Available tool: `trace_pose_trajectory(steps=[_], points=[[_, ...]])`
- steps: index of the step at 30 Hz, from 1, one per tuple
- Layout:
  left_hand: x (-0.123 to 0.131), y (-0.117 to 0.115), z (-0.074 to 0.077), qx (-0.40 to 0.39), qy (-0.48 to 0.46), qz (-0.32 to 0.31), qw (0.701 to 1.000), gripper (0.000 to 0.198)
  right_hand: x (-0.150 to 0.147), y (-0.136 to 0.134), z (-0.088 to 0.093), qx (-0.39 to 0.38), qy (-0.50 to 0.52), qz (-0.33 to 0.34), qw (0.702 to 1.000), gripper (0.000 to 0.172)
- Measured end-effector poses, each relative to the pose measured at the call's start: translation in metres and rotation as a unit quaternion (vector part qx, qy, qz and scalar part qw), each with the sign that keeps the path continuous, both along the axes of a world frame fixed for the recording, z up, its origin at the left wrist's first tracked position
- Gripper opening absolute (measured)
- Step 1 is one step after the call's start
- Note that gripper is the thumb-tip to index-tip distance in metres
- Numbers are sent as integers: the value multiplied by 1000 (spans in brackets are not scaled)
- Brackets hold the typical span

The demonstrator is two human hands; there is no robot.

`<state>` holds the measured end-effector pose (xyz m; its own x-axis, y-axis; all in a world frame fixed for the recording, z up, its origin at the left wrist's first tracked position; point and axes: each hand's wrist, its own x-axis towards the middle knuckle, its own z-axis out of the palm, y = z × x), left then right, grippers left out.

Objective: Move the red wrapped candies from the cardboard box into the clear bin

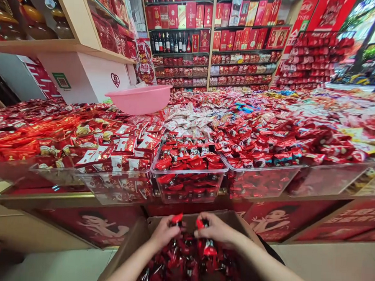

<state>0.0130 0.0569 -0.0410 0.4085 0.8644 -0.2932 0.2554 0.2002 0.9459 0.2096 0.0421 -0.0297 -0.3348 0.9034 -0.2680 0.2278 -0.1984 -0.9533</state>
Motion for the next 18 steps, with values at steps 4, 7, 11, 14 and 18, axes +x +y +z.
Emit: trace_pose_trajectory(steps=[4, 7, 11, 14, 18], points=[[22, -11, 22, -59, -88, 2, 994, 38, -5, 0, 14, 19, 92, -95, 991, 30], [33, -22, 32, -121, -157, -31, 980, 51, -11, 0, 10, 104, -11, -134, 985, 30], [36, -29, 30, -133, -187, 31, 973, 37, -15, -1, 4, 166, -62, -128, 976, 32], [34, -29, 26, -171, -206, 55, 962, 35, -17, -1, -1, 149, -56, -144, 977, 37], [38, -32, 26, -211, -268, 52, 939, 39, -25, -1, -7, 151, -79, -197, 966, 33]])
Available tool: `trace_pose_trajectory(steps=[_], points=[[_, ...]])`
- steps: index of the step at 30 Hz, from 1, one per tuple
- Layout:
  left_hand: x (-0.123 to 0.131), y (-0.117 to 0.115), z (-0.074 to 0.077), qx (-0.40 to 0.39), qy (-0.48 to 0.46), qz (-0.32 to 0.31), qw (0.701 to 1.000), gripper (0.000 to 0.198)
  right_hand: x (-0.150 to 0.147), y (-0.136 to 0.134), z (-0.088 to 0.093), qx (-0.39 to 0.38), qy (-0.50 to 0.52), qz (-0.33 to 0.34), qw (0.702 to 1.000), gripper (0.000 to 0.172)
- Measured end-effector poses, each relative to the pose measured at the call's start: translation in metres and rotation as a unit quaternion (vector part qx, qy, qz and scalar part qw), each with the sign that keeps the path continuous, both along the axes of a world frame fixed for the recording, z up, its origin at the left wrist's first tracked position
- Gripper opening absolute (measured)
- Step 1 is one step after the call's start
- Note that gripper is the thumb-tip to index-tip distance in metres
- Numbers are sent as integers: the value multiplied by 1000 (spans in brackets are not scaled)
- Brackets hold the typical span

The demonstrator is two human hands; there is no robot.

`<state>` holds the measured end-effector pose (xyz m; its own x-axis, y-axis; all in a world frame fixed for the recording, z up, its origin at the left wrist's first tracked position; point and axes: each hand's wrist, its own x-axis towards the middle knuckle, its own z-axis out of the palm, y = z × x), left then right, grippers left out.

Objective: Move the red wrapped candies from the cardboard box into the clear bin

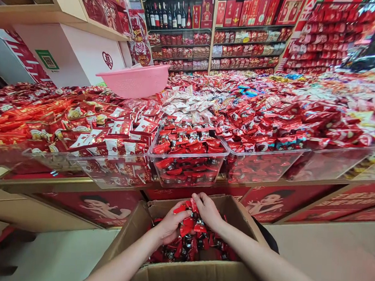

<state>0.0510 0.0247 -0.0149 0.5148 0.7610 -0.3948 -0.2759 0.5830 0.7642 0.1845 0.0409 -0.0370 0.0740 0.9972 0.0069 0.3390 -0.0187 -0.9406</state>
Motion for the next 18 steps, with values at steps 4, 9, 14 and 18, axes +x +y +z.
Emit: trace_pose_trajectory(steps=[4, 9, 14, 18], points=[[9, -2, -4, 10, -2, 44, 999, 60, -7, 0, -4, 11, 33, -21, 999, 26], [2, 2, -8, 23, 37, 73, 996, 59, 6, 1, 0, -121, 215, 67, 967, 21], [-13, 0, 5, 48, -4, 30, 998, 64, 26, 5, 8, -194, 372, 131, 898, 38], [-20, 2, 10, 44, -25, 9, 999, 67, 30, 7, 7, -166, 330, 94, 924, 34]])
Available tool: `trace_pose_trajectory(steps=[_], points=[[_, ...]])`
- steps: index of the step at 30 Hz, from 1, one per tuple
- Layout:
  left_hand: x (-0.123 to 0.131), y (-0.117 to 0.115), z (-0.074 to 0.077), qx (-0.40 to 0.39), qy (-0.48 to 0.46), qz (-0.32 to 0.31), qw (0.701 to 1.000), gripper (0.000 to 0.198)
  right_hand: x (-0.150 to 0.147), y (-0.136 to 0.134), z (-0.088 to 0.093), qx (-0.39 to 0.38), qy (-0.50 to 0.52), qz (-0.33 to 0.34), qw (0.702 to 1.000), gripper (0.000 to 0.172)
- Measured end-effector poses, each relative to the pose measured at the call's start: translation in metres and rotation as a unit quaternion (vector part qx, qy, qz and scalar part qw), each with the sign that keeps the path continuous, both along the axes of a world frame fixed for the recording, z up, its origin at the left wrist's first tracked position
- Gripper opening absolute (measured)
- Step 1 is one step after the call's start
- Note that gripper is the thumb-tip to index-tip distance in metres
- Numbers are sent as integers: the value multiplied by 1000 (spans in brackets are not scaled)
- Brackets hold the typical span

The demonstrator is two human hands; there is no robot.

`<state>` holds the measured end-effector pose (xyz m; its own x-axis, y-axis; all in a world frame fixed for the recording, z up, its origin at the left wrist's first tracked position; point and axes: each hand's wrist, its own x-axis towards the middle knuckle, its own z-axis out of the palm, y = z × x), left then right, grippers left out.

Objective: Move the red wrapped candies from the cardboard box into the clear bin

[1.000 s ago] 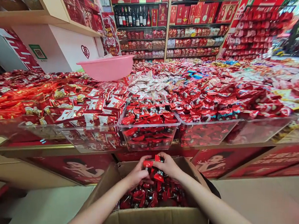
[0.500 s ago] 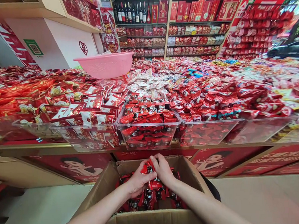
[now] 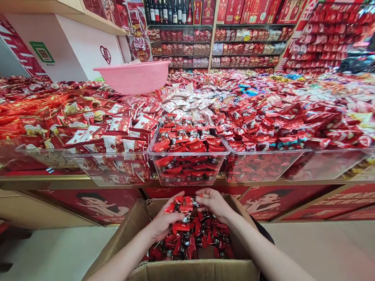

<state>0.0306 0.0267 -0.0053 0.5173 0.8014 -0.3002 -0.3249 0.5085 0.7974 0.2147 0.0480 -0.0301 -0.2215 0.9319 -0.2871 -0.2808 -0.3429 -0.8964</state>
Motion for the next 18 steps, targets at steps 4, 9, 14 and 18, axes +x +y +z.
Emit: trace_pose_trajectory(steps=[4, 9, 14, 18], points=[[-4, 2, -2, -10, 10, -30, 999, 64, -5, -4, 1, 97, -66, 24, 993, 30], [-5, 1, -4, 8, 12, -25, 1000, 42, -11, -10, 7, 216, -137, 37, 966, 17], [-3, 1, -11, 70, 72, 42, 994, 24, -9, -11, 6, 244, -97, 39, 964, 19], [-2, 3, -13, 105, 91, 76, 987, 12, -5, -11, 6, 277, -145, 35, 949, 6]])
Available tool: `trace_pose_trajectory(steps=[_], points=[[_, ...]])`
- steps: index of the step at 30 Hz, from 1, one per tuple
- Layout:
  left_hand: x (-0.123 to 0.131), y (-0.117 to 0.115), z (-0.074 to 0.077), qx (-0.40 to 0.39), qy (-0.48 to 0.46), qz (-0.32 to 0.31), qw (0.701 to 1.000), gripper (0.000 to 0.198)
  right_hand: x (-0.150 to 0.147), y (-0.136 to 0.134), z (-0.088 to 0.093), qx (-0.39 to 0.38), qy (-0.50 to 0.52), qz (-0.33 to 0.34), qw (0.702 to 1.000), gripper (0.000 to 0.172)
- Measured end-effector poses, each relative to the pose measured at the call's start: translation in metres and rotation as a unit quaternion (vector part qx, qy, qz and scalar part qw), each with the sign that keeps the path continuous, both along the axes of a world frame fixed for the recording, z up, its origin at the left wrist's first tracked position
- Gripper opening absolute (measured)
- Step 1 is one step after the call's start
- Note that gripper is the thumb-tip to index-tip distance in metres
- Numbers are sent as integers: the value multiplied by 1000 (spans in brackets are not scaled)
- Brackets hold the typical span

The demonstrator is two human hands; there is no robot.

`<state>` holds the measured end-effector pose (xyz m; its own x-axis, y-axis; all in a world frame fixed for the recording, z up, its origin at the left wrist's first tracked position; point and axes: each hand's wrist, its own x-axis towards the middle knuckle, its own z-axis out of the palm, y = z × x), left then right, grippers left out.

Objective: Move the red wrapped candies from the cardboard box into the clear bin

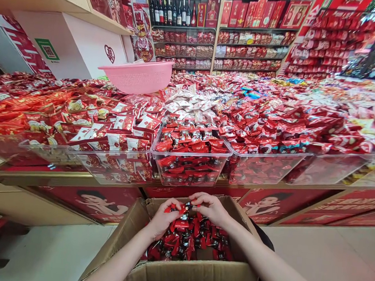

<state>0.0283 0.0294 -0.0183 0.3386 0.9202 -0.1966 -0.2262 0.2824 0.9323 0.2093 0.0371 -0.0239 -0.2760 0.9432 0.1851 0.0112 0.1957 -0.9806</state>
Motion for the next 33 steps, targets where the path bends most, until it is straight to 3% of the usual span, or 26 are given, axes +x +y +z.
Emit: trace_pose_trajectory(steps=[3, 7, 11, 15, 20, 25, 29, 31, 33], points=[[-2, 0, 3, 8, 6, -2, 1000, 12, 1, 0, 1, 14, -10, -8, 1000, 4], [-4, -3, 8, -44, -2, -48, 998, 34, -1, -1, 4, 15, -12, -28, 999, 3], [-6, -4, 7, -35, 31, -76, 996, 30, -2, -2, 6, 23, -40, -28, 999, 6], [-10, 0, 3, -52, 9, -97, 994, 38, -3, -1, 6, -35, 5, 30, 999, 14], [-13, 1, 8, -63, 5, -136, 989, 40, -4, 2, 5, -73, 6, 8, 997, 10], [-18, -2, 4, 23, 96, -146, 984, 36, -4, 2, 9, -165, -9, 63, 984, 11], [-24, -1, -2, 14, 83, -184, 979, 35, 3, -13, 45, -86, -131, 63, 986, 25], [-26, 0, -2, 0, 39, -176, 984, 35, 12, -26, 77, -19, -216, 72, 974, 31], [-26, 2, -2, -3, 3, -165, 986, 35, 23, -35, 114, 22, -253, 72, 964, 26]])
